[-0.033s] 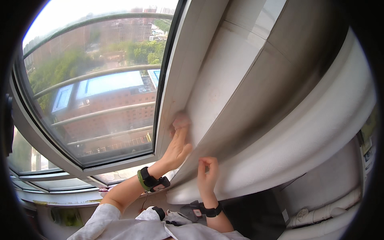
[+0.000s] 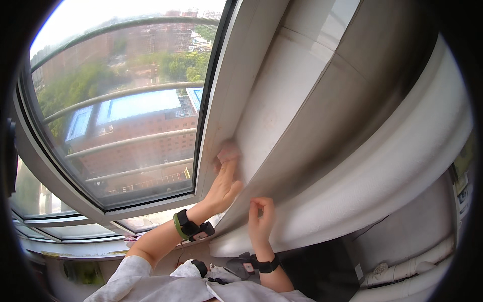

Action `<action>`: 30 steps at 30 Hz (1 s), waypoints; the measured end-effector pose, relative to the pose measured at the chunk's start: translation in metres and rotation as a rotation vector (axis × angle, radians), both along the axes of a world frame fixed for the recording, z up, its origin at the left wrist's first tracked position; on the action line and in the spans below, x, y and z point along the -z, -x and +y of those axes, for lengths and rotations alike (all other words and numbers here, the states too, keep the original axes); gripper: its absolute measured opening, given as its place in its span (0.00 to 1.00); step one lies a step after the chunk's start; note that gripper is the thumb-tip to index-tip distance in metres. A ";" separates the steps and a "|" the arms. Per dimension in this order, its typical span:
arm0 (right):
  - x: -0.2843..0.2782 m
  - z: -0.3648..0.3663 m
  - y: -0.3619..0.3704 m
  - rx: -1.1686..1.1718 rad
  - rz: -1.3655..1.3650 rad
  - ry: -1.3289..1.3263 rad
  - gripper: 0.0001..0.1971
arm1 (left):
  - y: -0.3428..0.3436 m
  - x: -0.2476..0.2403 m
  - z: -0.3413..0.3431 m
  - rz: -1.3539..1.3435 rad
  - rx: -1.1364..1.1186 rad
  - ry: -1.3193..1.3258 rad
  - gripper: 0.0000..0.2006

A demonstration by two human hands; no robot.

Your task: The person cleans the white window frame and sill using a pink cloth, wiping the vertical and horizontal sections of the frame. They then move to wipe the surface of a black wall-mounted appliance.

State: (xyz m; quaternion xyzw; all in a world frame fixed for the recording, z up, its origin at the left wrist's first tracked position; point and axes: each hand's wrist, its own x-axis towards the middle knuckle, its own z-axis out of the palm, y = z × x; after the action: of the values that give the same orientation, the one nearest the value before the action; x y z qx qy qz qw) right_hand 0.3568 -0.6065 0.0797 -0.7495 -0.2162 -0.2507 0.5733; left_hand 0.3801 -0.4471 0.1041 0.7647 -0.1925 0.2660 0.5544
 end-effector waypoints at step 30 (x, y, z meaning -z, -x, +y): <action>-0.001 -0.014 0.010 0.043 -0.032 0.072 0.03 | -0.008 0.035 -0.016 -0.190 0.102 -0.035 0.40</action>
State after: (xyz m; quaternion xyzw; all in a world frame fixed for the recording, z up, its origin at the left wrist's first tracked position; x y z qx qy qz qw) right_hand 0.3470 -0.6206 0.0811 -0.7700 -0.2178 -0.2671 0.5370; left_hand 0.3880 -0.4631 0.0693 0.7349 -0.2873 0.3053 0.5331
